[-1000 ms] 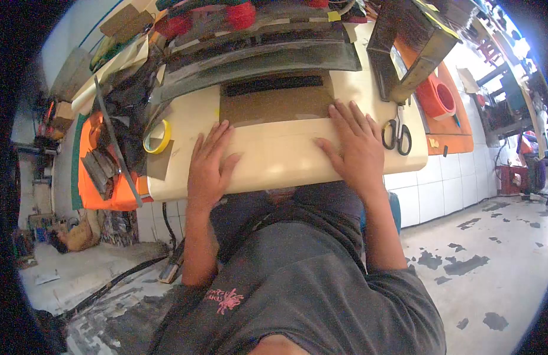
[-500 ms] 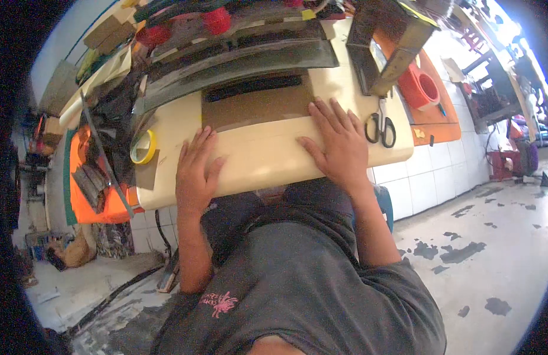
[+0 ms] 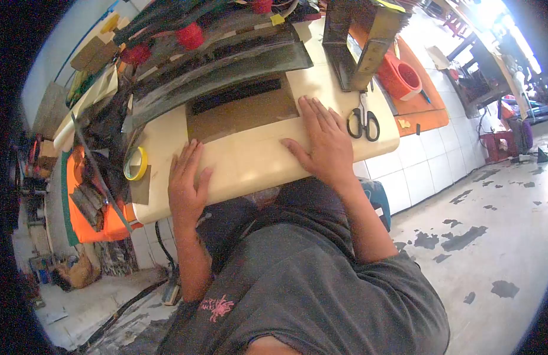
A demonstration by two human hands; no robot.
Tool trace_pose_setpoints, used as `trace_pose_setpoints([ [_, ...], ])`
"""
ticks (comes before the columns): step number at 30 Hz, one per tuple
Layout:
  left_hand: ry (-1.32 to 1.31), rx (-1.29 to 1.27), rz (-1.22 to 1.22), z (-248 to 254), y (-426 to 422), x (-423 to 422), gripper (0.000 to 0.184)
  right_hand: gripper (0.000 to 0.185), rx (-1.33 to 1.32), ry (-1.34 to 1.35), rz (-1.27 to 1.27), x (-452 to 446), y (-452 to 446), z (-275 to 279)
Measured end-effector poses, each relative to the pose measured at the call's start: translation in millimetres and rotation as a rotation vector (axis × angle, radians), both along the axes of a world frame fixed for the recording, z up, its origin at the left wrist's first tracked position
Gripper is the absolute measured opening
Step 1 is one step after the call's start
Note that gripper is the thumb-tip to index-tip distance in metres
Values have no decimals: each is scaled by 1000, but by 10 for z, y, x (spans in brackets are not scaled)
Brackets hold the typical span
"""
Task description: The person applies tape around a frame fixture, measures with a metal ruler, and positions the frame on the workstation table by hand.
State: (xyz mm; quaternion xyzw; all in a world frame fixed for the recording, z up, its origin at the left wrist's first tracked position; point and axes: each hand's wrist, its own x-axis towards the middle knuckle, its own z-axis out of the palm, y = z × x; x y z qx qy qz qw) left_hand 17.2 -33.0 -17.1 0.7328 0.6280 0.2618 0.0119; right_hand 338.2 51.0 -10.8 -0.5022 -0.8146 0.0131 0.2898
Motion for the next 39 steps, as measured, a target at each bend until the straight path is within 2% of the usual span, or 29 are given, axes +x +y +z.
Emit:
trace_pose_setpoints([
  [4,-3,48,17,-7,-11,6,55,82,26,27,-12,10,-7,-9],
  [11,-90,68,56,20,-49,29,59,68,48,43,-6,-8,-20,10],
  [15,-203,51,86,3,-67,21,53,58,71,13,-7,-15,-27,-1],
  [19,-264,79,53,-14,-49,10,47,57,60,23,-9,-35,-29,2],
  [28,-118,89,16,-8,-60,10,45,56,74,37,8,5,-16,-45],
  [39,-95,94,5,-18,-50,0,42,56,71,23,15,-1,-13,-28],
])
